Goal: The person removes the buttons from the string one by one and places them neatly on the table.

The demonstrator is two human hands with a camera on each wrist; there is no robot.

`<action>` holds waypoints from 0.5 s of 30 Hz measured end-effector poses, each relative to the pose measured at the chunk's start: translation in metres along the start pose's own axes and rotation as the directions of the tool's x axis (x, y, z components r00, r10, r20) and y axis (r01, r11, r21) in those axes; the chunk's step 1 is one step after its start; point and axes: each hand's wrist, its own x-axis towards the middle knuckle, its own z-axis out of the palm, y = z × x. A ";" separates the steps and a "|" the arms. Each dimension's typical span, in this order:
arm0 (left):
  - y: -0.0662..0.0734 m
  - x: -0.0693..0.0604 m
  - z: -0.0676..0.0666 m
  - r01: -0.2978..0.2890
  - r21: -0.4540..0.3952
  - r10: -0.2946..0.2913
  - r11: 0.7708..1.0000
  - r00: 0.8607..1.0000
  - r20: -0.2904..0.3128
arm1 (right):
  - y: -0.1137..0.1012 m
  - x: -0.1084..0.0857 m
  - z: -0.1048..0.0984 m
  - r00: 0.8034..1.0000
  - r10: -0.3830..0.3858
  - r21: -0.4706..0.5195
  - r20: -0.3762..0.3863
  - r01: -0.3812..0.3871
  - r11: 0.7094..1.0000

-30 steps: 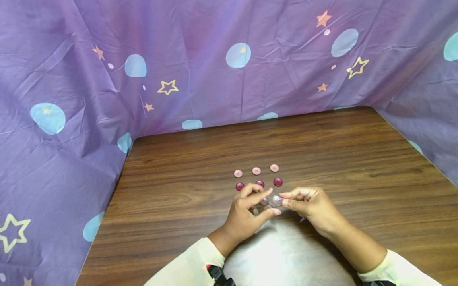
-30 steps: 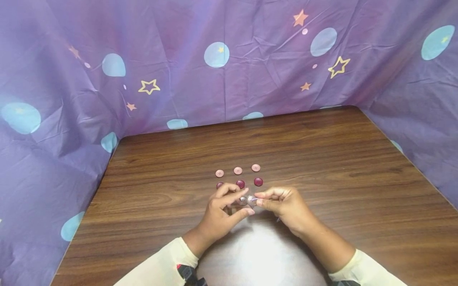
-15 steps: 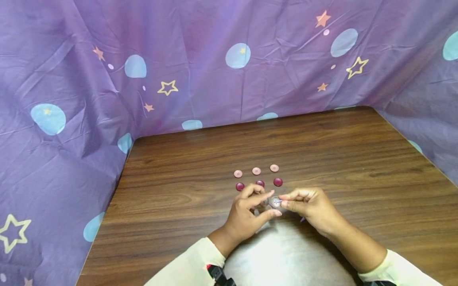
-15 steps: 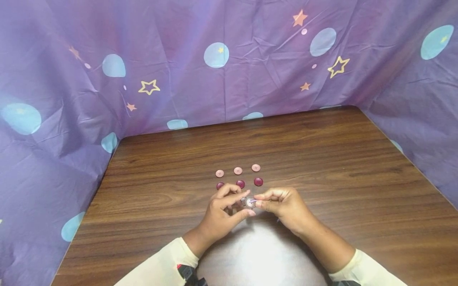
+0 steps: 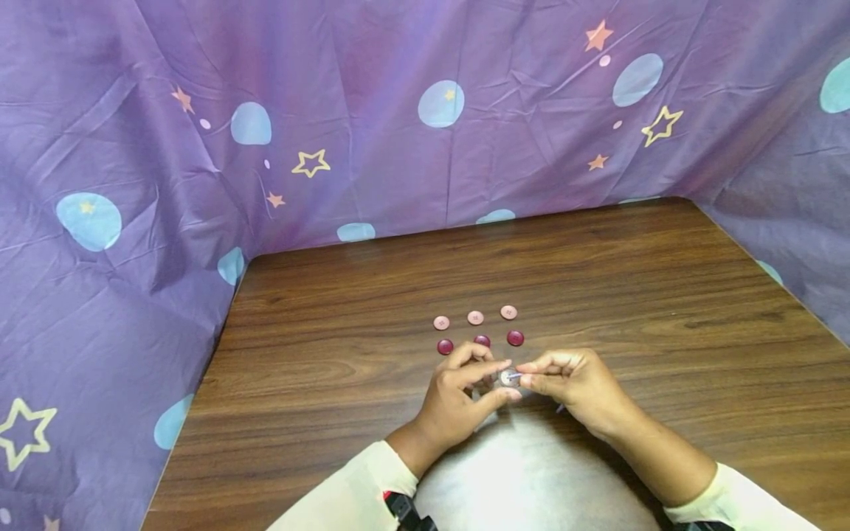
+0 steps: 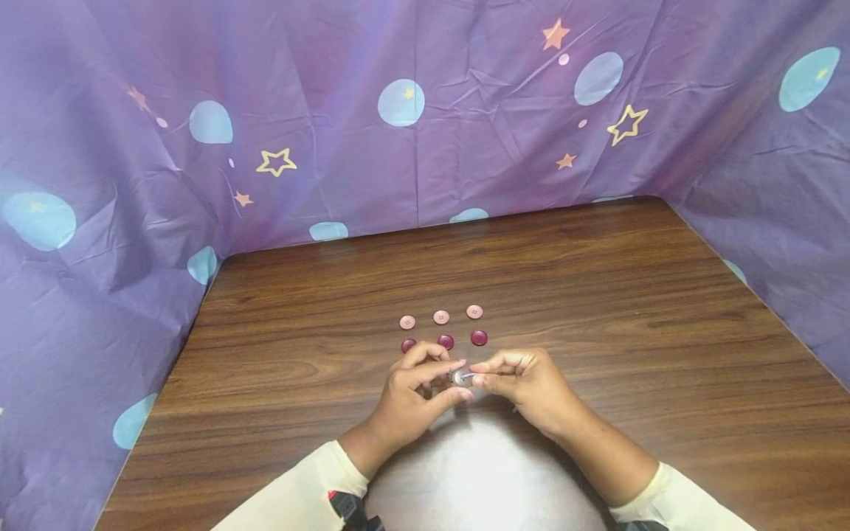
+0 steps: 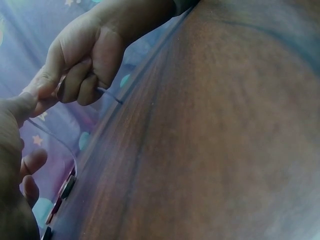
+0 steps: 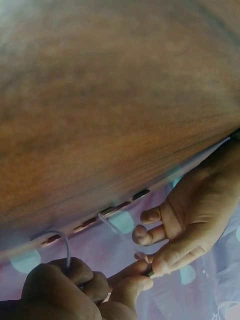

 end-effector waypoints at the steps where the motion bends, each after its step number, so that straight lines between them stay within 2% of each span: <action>1: 0.000 0.000 0.000 0.001 0.002 -0.001 1.000 1.000 0.001 | 0.000 0.000 0.000 1.000 -0.003 -0.004 -0.004 0.003 1.000; 8: 0.000 0.000 0.000 0.007 0.006 -0.007 1.000 1.000 0.002 | -0.001 -0.001 0.000 0.999 -0.030 -0.045 -0.043 0.028 0.999; 15: 0.000 0.000 0.000 0.005 -0.005 -0.005 1.000 1.000 0.004 | -0.001 -0.001 -0.001 0.998 -0.055 -0.066 -0.038 0.052 0.996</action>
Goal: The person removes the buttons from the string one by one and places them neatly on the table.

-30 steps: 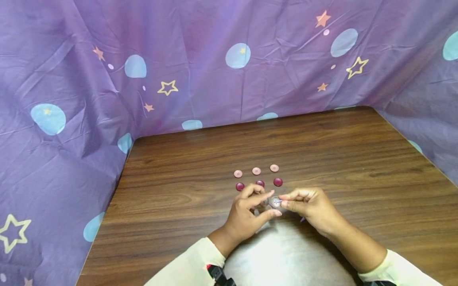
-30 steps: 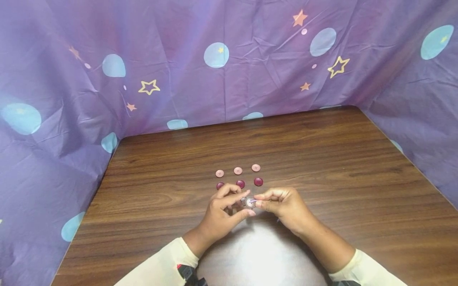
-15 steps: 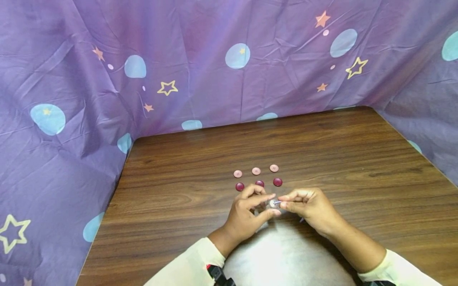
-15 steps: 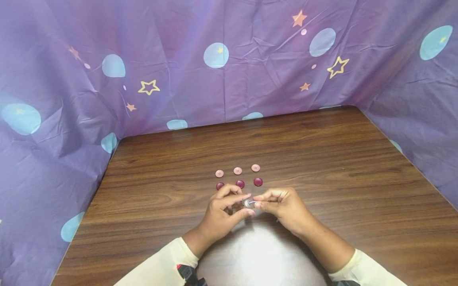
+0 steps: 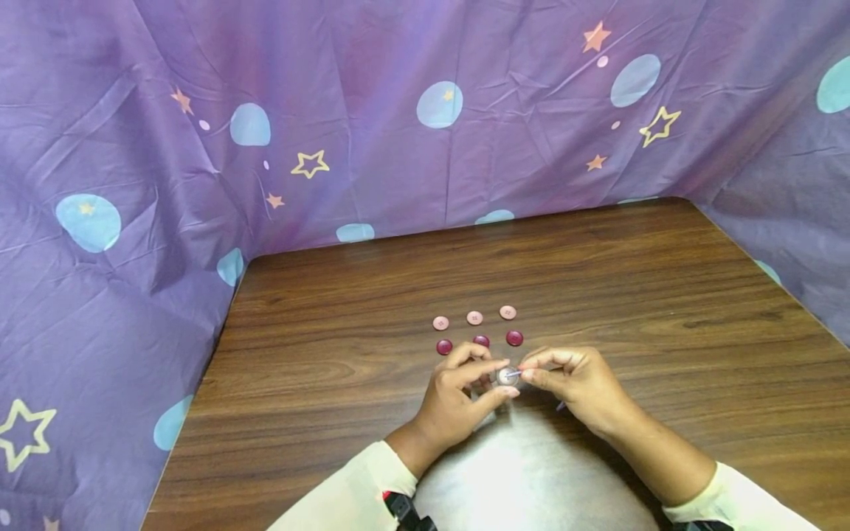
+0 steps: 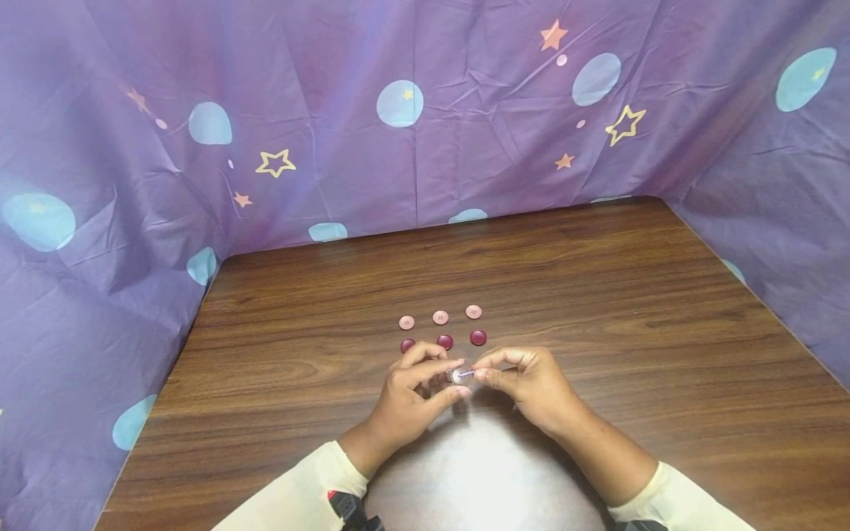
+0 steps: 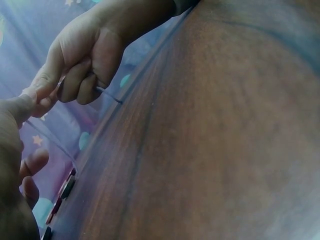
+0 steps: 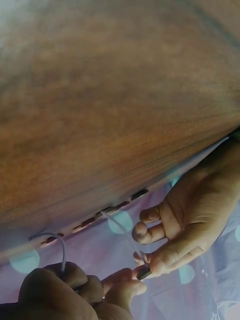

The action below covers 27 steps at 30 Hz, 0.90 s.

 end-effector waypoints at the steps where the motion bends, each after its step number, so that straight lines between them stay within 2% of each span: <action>1: 0.000 0.000 0.000 -0.001 0.000 0.001 1.000 1.000 0.000 | 0.000 0.000 0.000 1.000 -0.003 -0.003 -0.003 0.003 1.000; 10: 0.000 0.001 0.000 -0.001 0.000 0.001 1.000 1.000 -0.005 | -0.004 0.001 -0.002 0.995 0.029 -0.052 -0.096 -0.034 0.998; 15: 0.000 0.000 0.000 0.008 -0.012 -0.008 1.000 1.000 -0.005 | -0.004 0.002 -0.004 0.992 0.053 -0.065 -0.117 -0.061 0.996; 20: 0.000 -0.001 0.001 0.025 -0.026 -0.025 0.999 1.000 -0.010 | -0.004 0.003 -0.006 0.988 0.045 -0.088 -0.150 -0.059 0.994; 27: -0.001 -0.003 0.002 0.036 -0.035 -0.036 0.999 0.999 -0.019 | -0.004 0.004 -0.010 0.986 0.049 -0.056 -0.161 -0.059 0.997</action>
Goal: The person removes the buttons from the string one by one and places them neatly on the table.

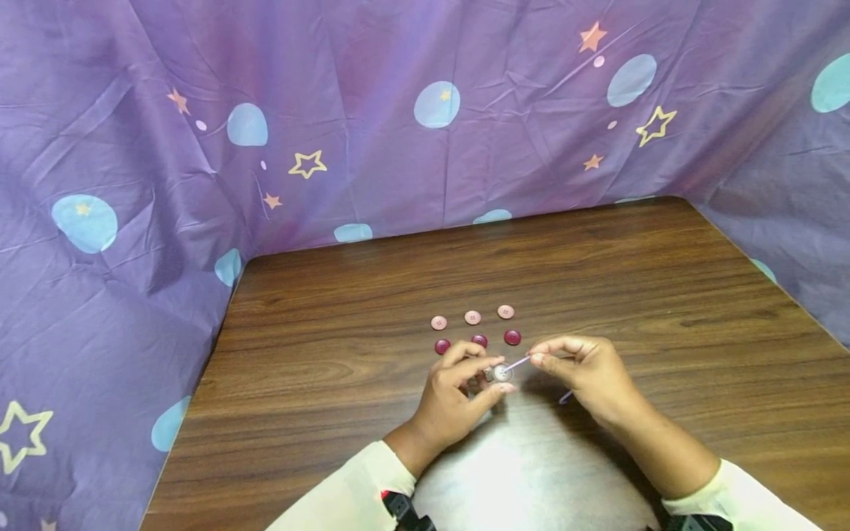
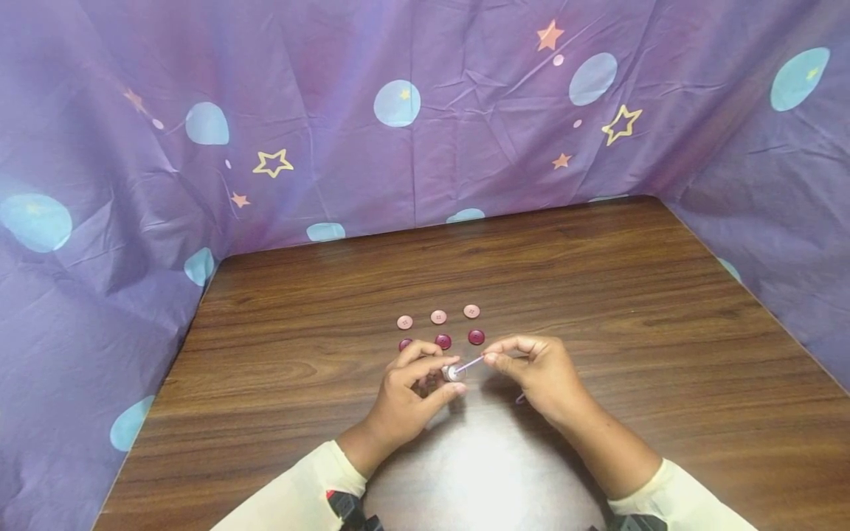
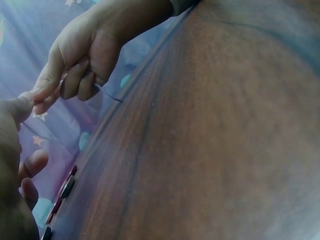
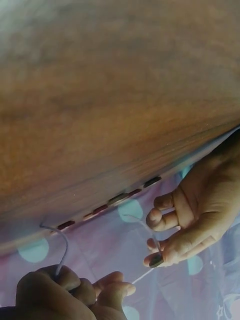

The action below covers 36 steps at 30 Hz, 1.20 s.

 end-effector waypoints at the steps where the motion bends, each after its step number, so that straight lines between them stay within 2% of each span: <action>1: 0.000 0.000 0.000 0.002 0.001 -0.002 1.000 1.000 0.000 | 0.000 0.001 -0.001 1.000 -0.002 -0.001 -0.004 0.002 1.000; 10: 0.002 0.001 -0.002 0.005 0.015 -0.005 1.000 1.000 -0.011 | -0.001 0.007 -0.008 0.996 0.019 -0.046 -0.092 -0.024 0.999; 16: 0.002 0.000 -0.002 0.004 0.013 -0.004 1.000 1.000 -0.016 | -0.002 0.008 -0.011 0.989 0.060 -0.032 -0.136 -0.065 0.997; 28: 0.003 0.000 -0.001 0.015 0.010 -0.015 1.000 1.000 -0.020 | -0.003 0.011 -0.020 0.958 0.139 0.011 -0.249 -0.141 0.990; 32: 0.003 0.000 -0.001 0.017 0.005 -0.017 1.000 1.000 -0.018 | -0.003 0.012 -0.022 0.945 0.170 0.086 -0.279 -0.152 0.985; 36: 0.003 0.000 -0.002 0.021 0.003 -0.021 1.000 1.000 -0.011 | -0.003 0.016 -0.024 0.927 0.202 0.240 -0.317 -0.127 0.962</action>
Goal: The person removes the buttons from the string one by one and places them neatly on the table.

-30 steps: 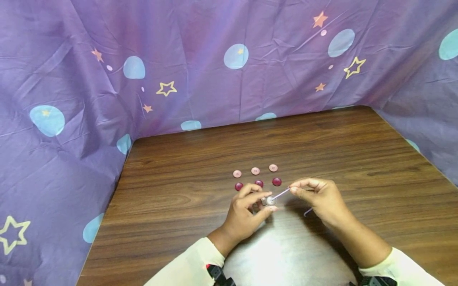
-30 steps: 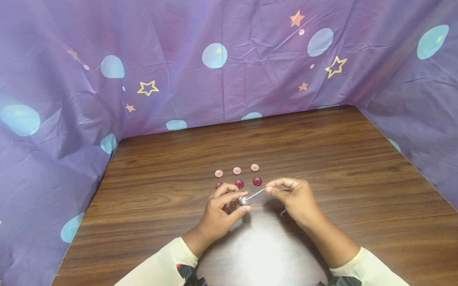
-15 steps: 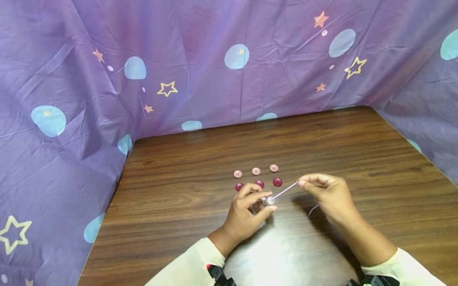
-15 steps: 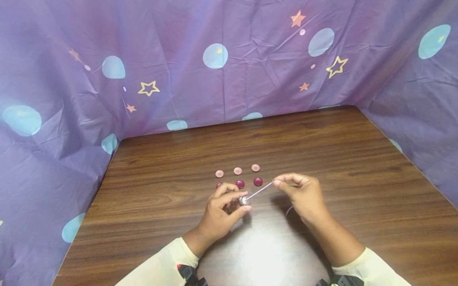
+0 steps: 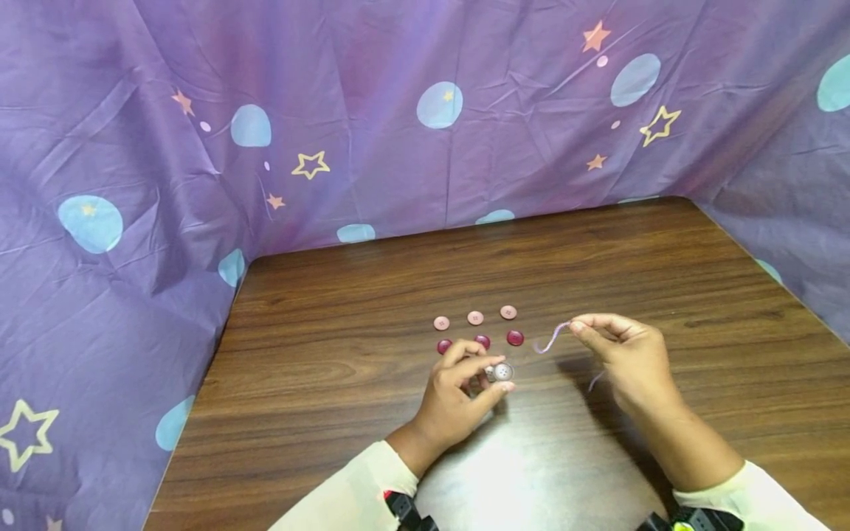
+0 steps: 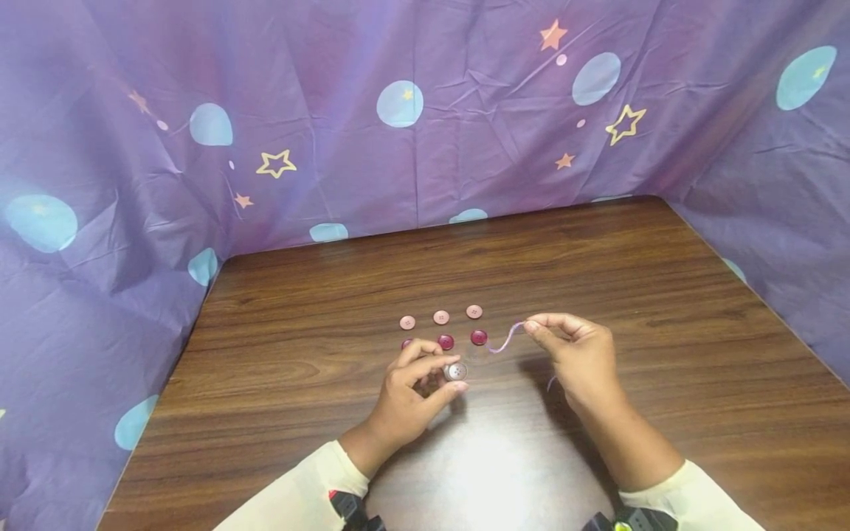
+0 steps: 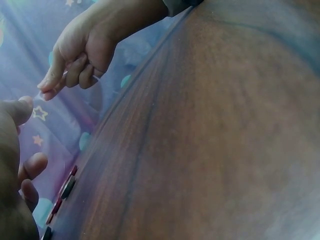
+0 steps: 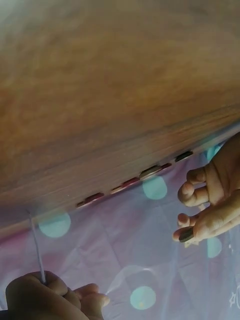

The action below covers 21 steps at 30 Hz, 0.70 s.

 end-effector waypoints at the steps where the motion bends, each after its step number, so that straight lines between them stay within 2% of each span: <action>1: 0.000 0.000 0.000 0.001 0.002 -0.001 1.000 1.000 0.001 | 0.000 0.001 0.000 1.000 0.004 0.021 -0.005 -0.004 1.000; 5: 0.000 0.000 -0.001 0.009 0.024 -0.009 1.000 1.000 -0.004 | -0.001 0.001 -0.001 1.000 0.007 0.073 -0.006 -0.007 0.997; 16: -0.001 0.000 0.002 0.033 0.048 -0.032 0.998 0.999 -0.014 | 0.000 0.000 -0.001 1.000 0.020 0.089 0.024 -0.022 0.996; 21: 0.002 0.001 0.004 0.094 0.052 -0.093 0.994 0.995 -0.031 | 0.000 0.000 -0.001 0.999 0.012 0.061 0.048 -0.015 0.998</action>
